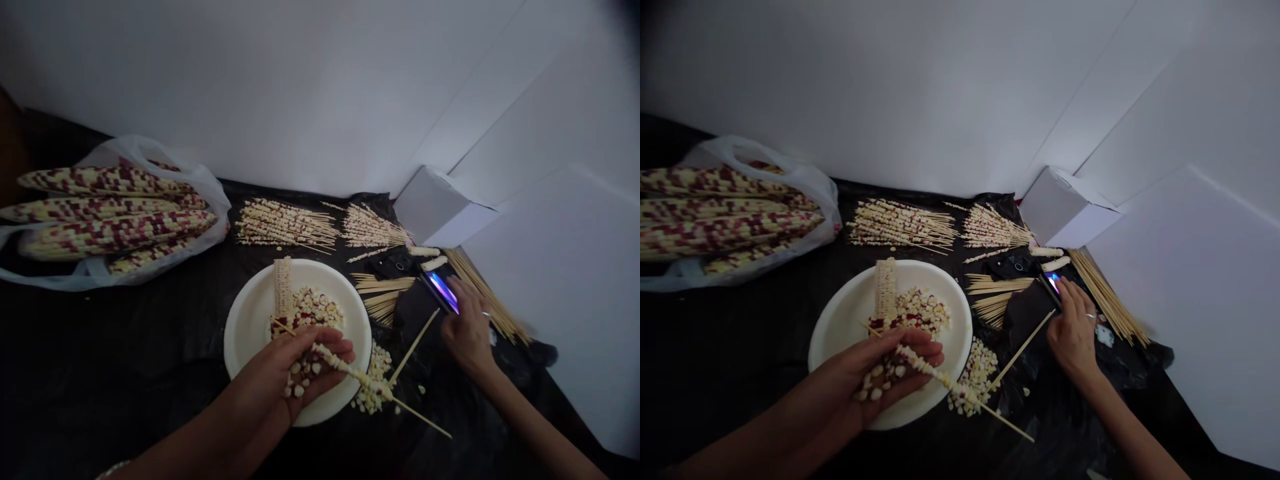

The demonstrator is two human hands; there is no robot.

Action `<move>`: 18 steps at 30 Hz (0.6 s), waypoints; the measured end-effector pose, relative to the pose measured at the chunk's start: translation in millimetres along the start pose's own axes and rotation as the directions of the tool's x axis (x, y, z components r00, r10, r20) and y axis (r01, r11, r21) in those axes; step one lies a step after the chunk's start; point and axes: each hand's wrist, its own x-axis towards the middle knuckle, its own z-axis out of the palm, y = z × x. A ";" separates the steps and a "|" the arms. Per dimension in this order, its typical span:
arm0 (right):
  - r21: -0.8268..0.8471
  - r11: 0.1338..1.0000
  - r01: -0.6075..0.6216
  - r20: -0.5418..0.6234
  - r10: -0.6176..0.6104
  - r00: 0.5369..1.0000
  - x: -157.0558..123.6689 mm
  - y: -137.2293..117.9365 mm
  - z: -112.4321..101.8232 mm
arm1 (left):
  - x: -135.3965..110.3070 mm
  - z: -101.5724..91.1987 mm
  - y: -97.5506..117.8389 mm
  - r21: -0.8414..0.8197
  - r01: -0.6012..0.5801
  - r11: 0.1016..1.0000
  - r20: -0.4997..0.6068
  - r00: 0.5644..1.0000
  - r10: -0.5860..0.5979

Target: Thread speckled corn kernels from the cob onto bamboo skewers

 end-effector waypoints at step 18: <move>0.778 0.567 0.272 0.126 -0.565 0.815 81.7 -178.1 -39.9 | -9.6 17.2 4.4 -0.044 -0.217 0.975 0.050 0.974 0.219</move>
